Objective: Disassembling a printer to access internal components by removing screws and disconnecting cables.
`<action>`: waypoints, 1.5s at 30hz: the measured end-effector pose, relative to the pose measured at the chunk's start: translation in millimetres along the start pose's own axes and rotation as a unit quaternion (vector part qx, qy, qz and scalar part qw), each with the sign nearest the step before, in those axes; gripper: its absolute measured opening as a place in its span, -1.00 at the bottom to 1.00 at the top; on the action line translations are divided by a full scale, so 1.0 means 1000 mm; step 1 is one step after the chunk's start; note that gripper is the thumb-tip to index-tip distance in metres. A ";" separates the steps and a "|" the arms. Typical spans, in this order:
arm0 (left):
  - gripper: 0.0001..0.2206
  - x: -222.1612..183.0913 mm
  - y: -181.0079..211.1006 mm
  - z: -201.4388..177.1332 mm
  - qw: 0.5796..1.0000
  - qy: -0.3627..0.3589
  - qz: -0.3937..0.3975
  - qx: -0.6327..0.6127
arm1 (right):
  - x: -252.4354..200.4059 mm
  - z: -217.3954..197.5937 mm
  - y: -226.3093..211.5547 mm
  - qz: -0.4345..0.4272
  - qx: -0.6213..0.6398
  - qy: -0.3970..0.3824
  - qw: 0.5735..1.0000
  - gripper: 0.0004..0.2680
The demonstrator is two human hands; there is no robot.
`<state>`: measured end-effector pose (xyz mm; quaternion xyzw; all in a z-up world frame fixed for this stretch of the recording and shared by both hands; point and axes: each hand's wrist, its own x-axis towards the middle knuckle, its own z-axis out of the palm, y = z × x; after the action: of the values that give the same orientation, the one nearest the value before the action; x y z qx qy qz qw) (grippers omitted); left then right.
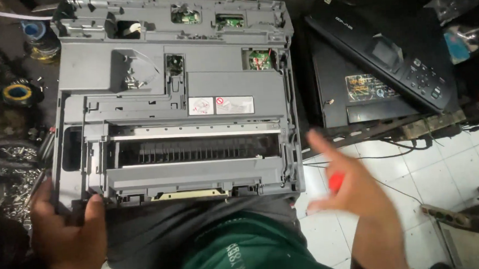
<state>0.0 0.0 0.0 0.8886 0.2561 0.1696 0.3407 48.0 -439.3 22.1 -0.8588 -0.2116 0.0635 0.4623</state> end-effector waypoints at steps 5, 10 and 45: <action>-0.40 0.002 -0.013 0.009 1.000 0.016 -0.007 -0.018 | 0.000 0.069 -0.038 0.392 -0.057 0.000 0.918 0.03; -0.48 -0.011 -0.028 0.018 0.995 0.087 0.056 0.007 | -0.034 0.089 0.016 0.087 -0.142 0.187 0.968 -0.16; -0.21 0.200 0.290 0.237 0.856 -0.226 0.398 0.240 | 0.109 0.021 -0.016 0.338 -0.050 0.148 0.928 -0.62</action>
<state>373.3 -193.4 57.5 0.9828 -0.1702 0.0185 0.0685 135.0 -369.5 32.5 -0.9008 0.1594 0.0774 0.3964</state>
